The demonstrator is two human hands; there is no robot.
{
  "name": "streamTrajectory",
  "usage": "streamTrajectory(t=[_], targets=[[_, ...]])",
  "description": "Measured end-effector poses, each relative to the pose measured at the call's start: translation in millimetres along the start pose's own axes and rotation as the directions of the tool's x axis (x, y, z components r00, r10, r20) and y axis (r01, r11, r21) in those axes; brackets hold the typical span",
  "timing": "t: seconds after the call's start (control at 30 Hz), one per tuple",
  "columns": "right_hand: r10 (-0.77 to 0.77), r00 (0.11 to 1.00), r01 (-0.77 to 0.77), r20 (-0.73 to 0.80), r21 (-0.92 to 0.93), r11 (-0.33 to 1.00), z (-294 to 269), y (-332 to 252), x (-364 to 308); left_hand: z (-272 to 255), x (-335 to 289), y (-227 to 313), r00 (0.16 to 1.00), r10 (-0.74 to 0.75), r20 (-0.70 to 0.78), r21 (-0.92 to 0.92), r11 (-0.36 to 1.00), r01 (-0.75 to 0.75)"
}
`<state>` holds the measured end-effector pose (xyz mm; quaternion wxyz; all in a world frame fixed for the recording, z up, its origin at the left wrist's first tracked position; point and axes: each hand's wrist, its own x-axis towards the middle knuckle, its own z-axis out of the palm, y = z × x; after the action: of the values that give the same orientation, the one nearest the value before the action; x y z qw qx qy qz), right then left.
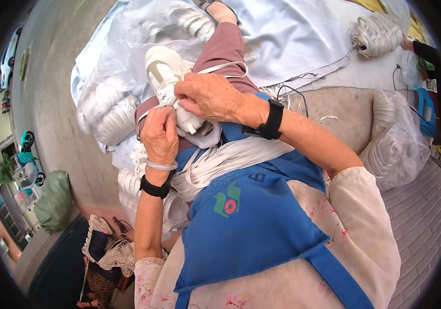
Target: Lacing white sneakers while sitting outdoors in a group.
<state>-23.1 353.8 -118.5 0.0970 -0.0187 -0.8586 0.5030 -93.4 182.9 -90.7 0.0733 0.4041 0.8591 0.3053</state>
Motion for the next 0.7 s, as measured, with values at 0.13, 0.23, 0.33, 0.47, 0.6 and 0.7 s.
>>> streamTrajectory(t=[0.13,0.23,0.33,0.47,0.6,0.7], targets=[[-0.026,0.999,0.024,-0.028,-0.091,0.996,3,-2,-1,-9,0,5,1.000,0.010,-0.020,0.056,0.998,-0.009],[-0.011,1.000,0.009,-0.016,-0.096,0.995,2,-5,-1,-19,1,6,0.998,-0.049,0.051,0.087,0.995,0.044],[0.019,1.000,-0.018,0.007,-0.071,0.997,1,-6,-1,-24,8,11,0.989,-0.042,0.139,0.188,0.982,0.015],[-0.016,1.000,0.015,-0.015,-0.071,0.997,2,-2,-3,-22,13,7,0.982,-0.051,0.183,0.233,0.973,0.008],[-0.005,1.000,0.004,-0.014,-0.067,0.998,0,-1,-2,-16,14,3,0.984,-0.052,0.168,0.133,0.991,0.030],[-0.018,1.000,0.017,-0.025,-0.034,0.999,0,0,-2,-10,8,1,0.994,-0.059,0.088,-0.007,0.998,0.060]])
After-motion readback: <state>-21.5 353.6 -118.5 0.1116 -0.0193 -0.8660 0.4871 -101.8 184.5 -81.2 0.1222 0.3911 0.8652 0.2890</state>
